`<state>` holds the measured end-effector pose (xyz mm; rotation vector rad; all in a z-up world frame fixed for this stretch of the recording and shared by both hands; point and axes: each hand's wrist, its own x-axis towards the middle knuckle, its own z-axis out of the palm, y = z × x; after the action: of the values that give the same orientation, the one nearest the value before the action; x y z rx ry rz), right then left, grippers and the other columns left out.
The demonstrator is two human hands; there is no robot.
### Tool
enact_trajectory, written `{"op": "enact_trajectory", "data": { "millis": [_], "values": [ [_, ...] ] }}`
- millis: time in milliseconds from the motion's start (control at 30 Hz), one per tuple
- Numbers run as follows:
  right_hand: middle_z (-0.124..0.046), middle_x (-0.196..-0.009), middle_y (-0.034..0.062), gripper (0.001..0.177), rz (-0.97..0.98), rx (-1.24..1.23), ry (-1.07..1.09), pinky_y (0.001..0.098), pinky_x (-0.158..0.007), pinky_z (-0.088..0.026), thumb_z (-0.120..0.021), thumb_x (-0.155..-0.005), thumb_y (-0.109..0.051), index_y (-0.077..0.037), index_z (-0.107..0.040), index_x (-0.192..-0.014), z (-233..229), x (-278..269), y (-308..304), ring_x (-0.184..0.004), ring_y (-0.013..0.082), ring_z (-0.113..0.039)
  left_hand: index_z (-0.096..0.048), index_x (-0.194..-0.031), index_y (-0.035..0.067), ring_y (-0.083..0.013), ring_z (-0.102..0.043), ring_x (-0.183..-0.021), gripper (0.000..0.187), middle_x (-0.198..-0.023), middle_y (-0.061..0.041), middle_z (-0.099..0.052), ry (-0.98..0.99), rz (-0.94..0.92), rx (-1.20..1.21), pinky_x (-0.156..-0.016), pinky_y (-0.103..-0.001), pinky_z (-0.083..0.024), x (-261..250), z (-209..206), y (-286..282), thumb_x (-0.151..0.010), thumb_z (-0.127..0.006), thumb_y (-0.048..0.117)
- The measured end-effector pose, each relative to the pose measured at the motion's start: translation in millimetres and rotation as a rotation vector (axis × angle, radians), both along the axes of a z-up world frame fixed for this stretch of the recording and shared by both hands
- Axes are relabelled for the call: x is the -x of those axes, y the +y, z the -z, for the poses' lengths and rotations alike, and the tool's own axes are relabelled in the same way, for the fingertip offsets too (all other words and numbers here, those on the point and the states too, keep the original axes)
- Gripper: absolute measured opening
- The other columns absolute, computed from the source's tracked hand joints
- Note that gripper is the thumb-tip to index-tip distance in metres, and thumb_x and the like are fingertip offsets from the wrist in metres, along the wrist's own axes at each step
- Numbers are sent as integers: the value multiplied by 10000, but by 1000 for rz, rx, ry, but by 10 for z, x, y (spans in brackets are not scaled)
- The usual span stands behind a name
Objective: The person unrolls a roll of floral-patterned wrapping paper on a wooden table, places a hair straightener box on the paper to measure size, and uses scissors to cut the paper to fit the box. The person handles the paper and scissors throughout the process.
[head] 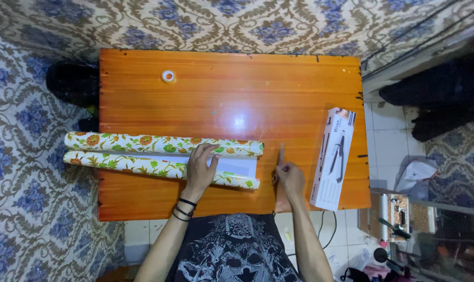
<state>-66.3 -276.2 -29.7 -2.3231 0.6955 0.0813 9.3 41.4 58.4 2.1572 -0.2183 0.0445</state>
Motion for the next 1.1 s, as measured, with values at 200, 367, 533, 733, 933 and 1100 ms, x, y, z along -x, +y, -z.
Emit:
{"op": "enact_trajectory", "data": {
  "millis": [200, 367, 533, 733, 933, 1100],
  "values": [
    [-624, -668, 41, 217, 81, -92, -176, 283, -543, -410, -773, -935, -165, 14, -710, -831, -204, -497, -237, -617, 89, -528, -705, -1181, 66, -340, -619, -1112, 266, -1153, -130, -676, 30, -25, -25, -957, -436, -491, -12, 149, 429, -932, -649, 141],
    [-613, -689, 38, 184, -185, -146, -295, 274, -563, -444, -799, -910, -133, 6, -709, -829, -117, -1516, 222, -640, 88, -523, -725, -1141, 71, -338, -631, -1106, 230, -1148, -120, -703, 27, -11, -59, -929, -455, -475, 17, 229, 664, -938, -643, 144],
    [-741, -786, 61, 99, -405, -291, -248, 280, -679, -568, -709, -903, -119, -22, -731, -907, 334, -2394, 1221, -723, 104, -694, -719, -1138, 64, -328, -642, -1068, 223, -1109, -107, -705, 76, -34, 29, -940, -435, -486, -108, 268, 807, -949, -637, 149],
    [-787, -845, 79, 130, -427, -318, -36, 312, -706, -582, -721, -917, -159, -37, -761, -899, 830, -2868, 2119, -768, 135, -734, -721, -1138, 67, -331, -638, -1038, 219, -1094, -107, -707, 53, -47, 50, -943, -443, -479, -334, 282, 936, -944, -644, 134],
    [-781, -840, 94, 127, -390, -255, 33, 318, -706, -578, -743, -889, -159, -34, -756, -913, 1030, -3151, 2505, -742, 159, -733, -733, -1131, 62, -332, -640, -1027, 235, -1068, -108, -709, 48, -78, 66, -944, -450, -466, -532, 244, 1143, -918, -653, 121],
    [-788, -826, 80, 139, -307, -271, 37, 325, -703, -579, -727, -906, -193, -64, -774, -924, 915, -3332, 2651, -728, 165, -748, -704, -1152, 44, -332, -648, -1065, 224, -1126, -118, -700, 83, -109, 157, -926, -427, -498, -735, 256, 1248, -949, -645, 121]
  ]
}}
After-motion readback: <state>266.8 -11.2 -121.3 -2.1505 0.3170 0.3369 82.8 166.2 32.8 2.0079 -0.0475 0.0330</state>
